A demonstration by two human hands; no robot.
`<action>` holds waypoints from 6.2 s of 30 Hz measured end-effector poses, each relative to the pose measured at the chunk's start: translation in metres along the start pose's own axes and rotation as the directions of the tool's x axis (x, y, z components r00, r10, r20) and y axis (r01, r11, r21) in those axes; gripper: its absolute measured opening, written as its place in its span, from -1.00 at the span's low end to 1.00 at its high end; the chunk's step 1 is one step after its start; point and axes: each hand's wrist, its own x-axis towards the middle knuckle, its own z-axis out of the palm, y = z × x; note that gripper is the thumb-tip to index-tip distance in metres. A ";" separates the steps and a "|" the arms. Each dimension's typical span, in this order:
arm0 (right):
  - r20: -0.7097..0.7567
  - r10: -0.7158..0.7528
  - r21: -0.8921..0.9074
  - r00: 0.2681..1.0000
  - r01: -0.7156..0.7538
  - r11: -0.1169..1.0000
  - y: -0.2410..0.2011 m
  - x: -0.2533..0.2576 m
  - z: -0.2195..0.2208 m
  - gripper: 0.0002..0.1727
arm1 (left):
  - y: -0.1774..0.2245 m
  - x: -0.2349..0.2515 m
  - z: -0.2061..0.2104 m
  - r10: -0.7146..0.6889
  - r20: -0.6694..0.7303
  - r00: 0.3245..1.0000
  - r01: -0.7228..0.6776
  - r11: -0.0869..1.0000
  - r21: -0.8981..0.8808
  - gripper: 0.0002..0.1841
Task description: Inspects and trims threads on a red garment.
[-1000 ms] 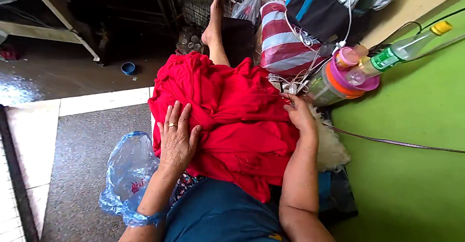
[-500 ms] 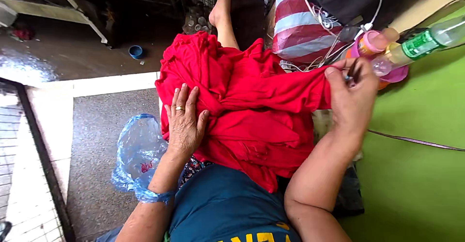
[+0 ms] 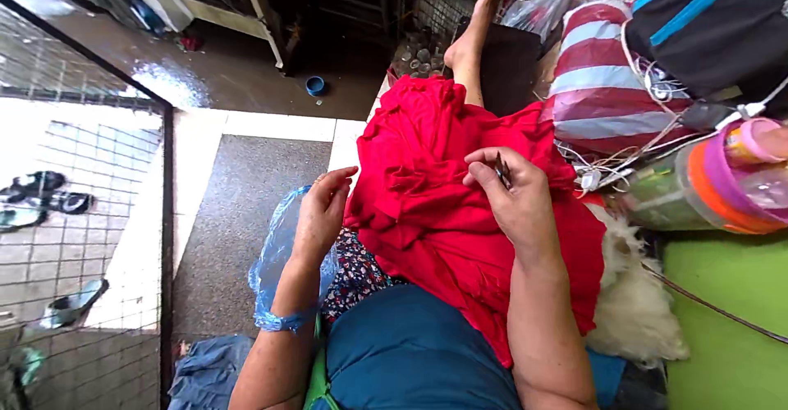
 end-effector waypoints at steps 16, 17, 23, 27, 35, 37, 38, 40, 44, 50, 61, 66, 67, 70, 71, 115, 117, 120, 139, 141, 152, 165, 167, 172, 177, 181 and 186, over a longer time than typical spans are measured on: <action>0.158 -0.130 -0.209 0.979 0.162 0.964 0.004 -0.028 0.031 -0.68 | 0.022 -0.006 0.037 0.499 -0.112 0.859 -0.471 0.858 0.204 -0.86; 0.157 -0.170 -0.237 0.973 0.204 0.950 0.005 -0.029 0.031 -0.70 | 0.023 -0.007 0.035 0.503 -0.110 0.857 -0.476 0.856 0.202 -0.86; 0.125 -0.296 -0.431 0.947 0.320 0.844 0.004 -0.030 0.041 -0.80 | 0.032 -0.014 0.033 0.548 -0.125 0.827 -0.515 0.828 0.219 -0.86; 0.114 -0.324 -0.492 0.939 0.337 0.803 0.005 -0.030 0.047 -0.82 | 0.035 -0.017 0.036 0.577 -0.106 0.810 -0.543 0.806 0.236 -0.87; 0.069 -0.122 -0.369 0.990 0.139 0.919 0.009 -0.023 0.041 -0.62 | 0.035 -0.018 0.013 0.459 -0.239 0.856 -0.482 0.875 -0.049 -0.82; 0.114 -0.107 -0.421 0.988 0.146 0.895 0.009 -0.021 0.041 -0.55 | 0.041 -0.024 0.011 0.491 -0.180 0.852 -0.516 0.846 -0.133 -0.82; 0.126 -0.139 -0.453 0.982 0.181 0.873 0.008 -0.021 0.042 -0.65 | 0.045 -0.027 0.011 0.520 -0.132 0.844 -0.536 0.828 -0.165 -0.81; 0.105 -0.214 -0.465 0.971 0.238 0.853 0.010 -0.022 0.045 -0.80 | 0.053 -0.032 0.015 0.597 -0.029 0.802 -0.589 0.782 -0.203 -0.80; -0.015 -0.225 -0.257 0.974 0.213 0.942 -0.012 -0.015 0.028 -0.81 | 0.062 -0.037 0.013 0.698 0.149 0.701 -0.627 0.702 -0.338 -0.76; -0.051 -0.354 -0.175 0.934 0.341 0.924 -0.060 0.054 0.054 -0.50 | 0.066 -0.045 0.012 0.698 0.261 0.667 -0.595 0.710 -0.378 -0.75; 0.037 0.151 -0.320 0.988 -0.131 0.938 -0.003 -0.039 -0.090 -0.82 | 0.042 -0.040 0.002 0.439 0.133 0.889 -0.397 0.882 -0.255 -0.89; -0.112 0.511 -0.411 0.852 -0.508 0.757 0.014 -0.125 -0.153 -0.84 | 0.049 -0.041 0.015 0.387 0.137 0.912 -0.328 0.888 -0.323 -0.93; -0.091 0.551 -0.402 0.829 -0.537 0.742 0.019 -0.135 -0.154 -0.81 | 0.051 -0.042 0.016 0.378 0.144 0.914 -0.315 0.889 -0.332 -0.92; -0.037 0.599 -0.347 0.800 -0.572 0.743 0.029 -0.146 -0.147 -0.78 | 0.058 -0.043 0.016 0.338 0.136 0.931 -0.273 0.894 -0.356 -0.85; -0.038 0.582 -0.326 0.813 -0.560 0.761 0.029 -0.146 -0.144 -0.83 | 0.059 -0.043 0.016 0.339 0.131 0.932 -0.276 0.894 -0.353 -0.85; -0.178 -0.007 0.195 0.984 0.042 0.980 0.012 -0.024 0.017 -0.80 | 0.076 0.029 0.061 0.528 -0.018 0.849 -0.503 0.819 0.278 -0.79; -0.142 -0.002 0.129 0.990 0.020 0.991 0.012 -0.024 0.018 -0.75 | 0.071 0.032 0.062 0.505 -0.005 0.863 -0.482 0.826 0.291 -0.85; -0.082 -0.008 -0.001 0.997 0.008 1.000 0.017 -0.026 0.019 -0.65 | 0.061 0.032 0.063 0.550 -0.068 0.832 -0.513 0.811 0.282 -0.88; -0.085 -0.298 -0.518 0.951 0.213 0.828 0.021 -0.025 0.039 -0.82 | 0.047 0.003 0.066 0.509 -0.199 0.837 -0.504 0.860 0.077 -0.88; -0.110 -0.234 -0.403 0.966 0.171 0.899 0.024 -0.023 0.035 -0.78 | 0.043 0.001 0.061 0.456 -0.209 0.865 -0.462 0.886 0.018 -0.87; -0.275 -0.358 -0.152 0.892 0.328 0.933 -0.019 -0.006 0.033 -0.80 | 0.058 -0.021 0.031 0.461 -0.293 0.838 -0.536 0.799 -0.275 -0.87; -0.137 0.092 -0.223 0.986 -0.121 0.967 -0.005 0.029 -0.045 -0.71 | 0.057 -0.019 0.026 0.374 -0.298 0.878 -0.468 0.800 -0.375 -0.85; -0.240 0.274 -0.396 0.931 -0.351 0.848 0.017 0.022 -0.089 -0.69 | 0.057 -0.018 0.032 0.332 -0.257 0.908 -0.415 0.800 -0.432 -0.84; -0.278 0.486 -0.430 0.829 -0.559 0.709 0.062 -0.002 -0.111 -0.66 | 0.060 -0.021 0.045 0.289 -0.158 0.944 -0.328 0.787 -0.522 -0.79; -0.528 0.109 -0.294 0.842 -0.302 0.907 0.064 -0.025 -0.109 -0.71 | 0.059 -0.020 0.036 0.301 -0.154 0.941 -0.336 0.782 -0.524 -0.79; -0.696 -0.229 -0.357 0.681 -0.051 0.933 0.049 -0.029 -0.107 -0.81 | 0.056 -0.020 0.034 0.267 -0.164 0.950 -0.313 0.797 -0.516 -0.80; -0.703 -0.237 -0.288 0.670 0.036 0.957 0.027 -0.018 -0.083 -0.85 | 0.055 -0.022 0.033 0.228 -0.164 0.960 -0.280 0.814 -0.509 -0.78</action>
